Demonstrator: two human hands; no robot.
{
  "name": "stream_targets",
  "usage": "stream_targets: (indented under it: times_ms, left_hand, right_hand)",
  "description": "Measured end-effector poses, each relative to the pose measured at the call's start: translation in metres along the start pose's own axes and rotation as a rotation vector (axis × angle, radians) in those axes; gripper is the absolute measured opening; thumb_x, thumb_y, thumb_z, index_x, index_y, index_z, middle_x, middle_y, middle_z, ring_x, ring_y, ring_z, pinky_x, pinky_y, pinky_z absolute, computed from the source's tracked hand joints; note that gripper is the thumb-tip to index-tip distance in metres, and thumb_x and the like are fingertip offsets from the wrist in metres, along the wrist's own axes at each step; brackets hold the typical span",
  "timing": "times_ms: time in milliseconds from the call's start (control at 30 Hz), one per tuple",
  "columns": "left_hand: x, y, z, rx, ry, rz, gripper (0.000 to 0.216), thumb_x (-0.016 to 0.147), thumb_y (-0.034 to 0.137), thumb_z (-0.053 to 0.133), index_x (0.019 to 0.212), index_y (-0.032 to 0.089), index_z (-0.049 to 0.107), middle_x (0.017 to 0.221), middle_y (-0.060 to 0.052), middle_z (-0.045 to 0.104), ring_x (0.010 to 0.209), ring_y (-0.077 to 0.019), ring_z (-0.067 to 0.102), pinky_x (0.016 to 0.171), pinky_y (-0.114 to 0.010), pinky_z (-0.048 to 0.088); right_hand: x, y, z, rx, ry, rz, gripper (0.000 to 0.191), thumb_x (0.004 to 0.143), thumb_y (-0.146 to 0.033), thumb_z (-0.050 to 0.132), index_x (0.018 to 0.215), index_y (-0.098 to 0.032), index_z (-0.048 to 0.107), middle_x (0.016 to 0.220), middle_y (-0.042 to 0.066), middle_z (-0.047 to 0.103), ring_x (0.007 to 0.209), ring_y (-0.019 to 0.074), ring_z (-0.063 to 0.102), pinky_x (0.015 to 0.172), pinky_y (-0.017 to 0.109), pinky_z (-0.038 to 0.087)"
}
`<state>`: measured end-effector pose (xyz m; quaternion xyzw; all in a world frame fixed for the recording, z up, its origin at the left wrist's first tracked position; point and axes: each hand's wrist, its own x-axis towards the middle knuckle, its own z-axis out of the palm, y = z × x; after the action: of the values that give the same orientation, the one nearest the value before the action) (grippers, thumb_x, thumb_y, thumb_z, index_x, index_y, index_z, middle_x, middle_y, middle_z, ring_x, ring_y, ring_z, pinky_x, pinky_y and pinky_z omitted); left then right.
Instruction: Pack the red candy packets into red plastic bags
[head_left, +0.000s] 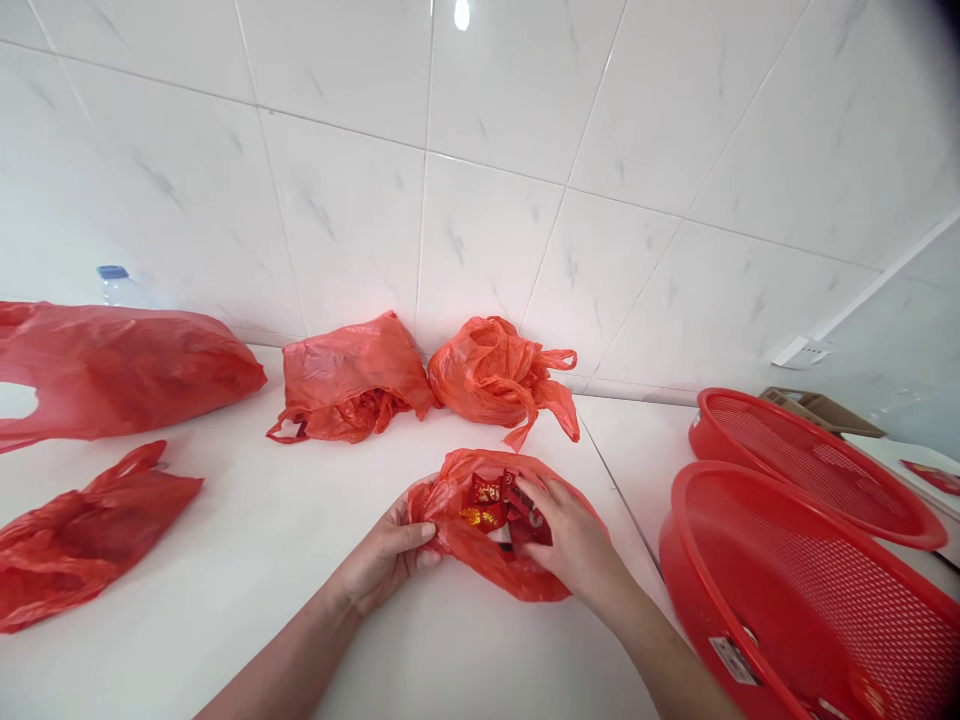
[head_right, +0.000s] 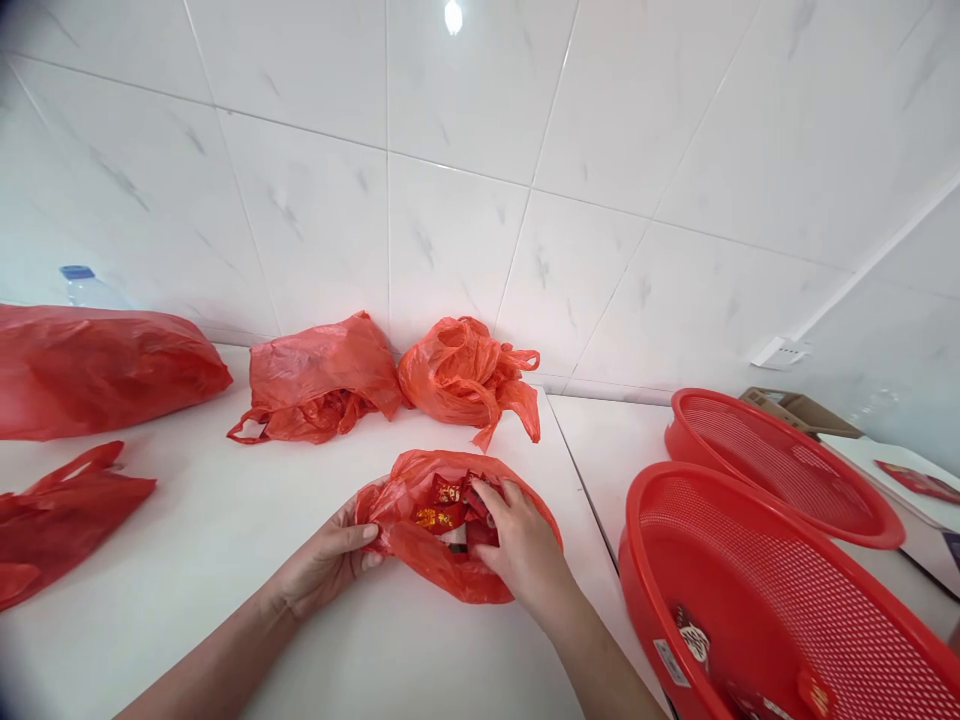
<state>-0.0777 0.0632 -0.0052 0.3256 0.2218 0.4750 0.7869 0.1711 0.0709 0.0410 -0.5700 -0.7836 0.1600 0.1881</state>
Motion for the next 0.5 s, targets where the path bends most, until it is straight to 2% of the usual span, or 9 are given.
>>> stream_targets:
  times_ms: [133,233,300,367,400,433,500]
  left_hand:
    - [0.001,-0.001,-0.001,-0.002,0.007,-0.012,0.051,0.079,0.013,0.068,0.126,0.021,0.051,0.091,-0.004,0.067,0.071,-0.0102,0.065,0.061,-0.016,0.055]
    - [0.001,-0.001,-0.001,-0.01,0.019,-0.016,0.051,0.078,0.013,0.069,0.126,0.02,0.051,0.089,-0.003,0.067,0.07,-0.0099,0.065,0.062,-0.016,0.055]
    - [0.001,0.0,0.0,-0.015,0.018,-0.015,0.052,0.078,0.013,0.069,0.126,0.02,0.05,0.087,-0.003,0.067,0.068,-0.0097,0.065,0.06,-0.015,0.055]
    - [0.0,0.001,0.001,-0.019,0.01,-0.017,0.052,0.078,0.013,0.068,0.126,0.02,0.05,0.086,-0.003,0.067,0.067,-0.0095,0.065,0.059,-0.015,0.055]
    - [0.0,0.001,0.001,-0.02,0.006,-0.016,0.052,0.079,0.012,0.068,0.127,0.02,0.049,0.086,-0.003,0.067,0.067,-0.0095,0.065,0.06,-0.015,0.054]
    - [0.0,0.001,0.001,-0.02,0.003,-0.014,0.051,0.08,0.012,0.067,0.127,0.021,0.049,0.085,-0.002,0.067,0.068,-0.0096,0.066,0.06,-0.015,0.054]
    - [0.0,0.001,0.001,-0.02,-0.002,-0.01,0.051,0.081,0.011,0.066,0.128,0.021,0.048,0.085,-0.002,0.067,0.07,-0.0099,0.066,0.061,-0.015,0.055]
  right_hand:
    - [-0.037,-0.003,-0.03,-0.042,0.14,0.05,0.037,0.085,-0.029,0.048,0.122,-0.031,0.056,0.137,0.002,0.049,0.123,0.0204,0.049,0.104,0.038,0.041]
    - [-0.073,0.02,-0.068,-0.151,0.341,0.182,0.036,0.084,-0.047,0.048,0.114,-0.031,0.06,0.131,0.003,0.055,0.119,0.0248,0.053,0.1,0.042,0.044]
    - [-0.095,0.057,-0.094,-0.271,0.365,0.357,0.043,0.079,-0.056,0.049,0.113,-0.032,0.06,0.125,0.005,0.06,0.114,0.0301,0.057,0.093,0.047,0.048]
    - [-0.116,0.11,-0.116,-0.349,0.275,0.543,0.051,0.074,-0.063,0.048,0.115,-0.033,0.058,0.118,0.006,0.064,0.104,0.0341,0.062,0.079,0.049,0.053]
    - [-0.127,0.138,-0.124,-0.347,0.235,0.592,0.056,0.071,-0.064,0.049,0.117,-0.033,0.057,0.115,0.007,0.065,0.103,0.0344,0.062,0.079,0.048,0.054]
    - [-0.138,0.167,-0.129,-0.331,0.199,0.584,0.061,0.066,-0.063,0.053,0.118,-0.03,0.057,0.115,0.009,0.065,0.106,0.0342,0.061,0.083,0.046,0.053]
    - [-0.159,0.215,-0.132,-0.307,0.145,0.56,0.064,0.054,-0.061,0.061,0.108,-0.027,0.062,0.111,0.012,0.067,0.108,0.0359,0.06,0.087,0.043,0.052]
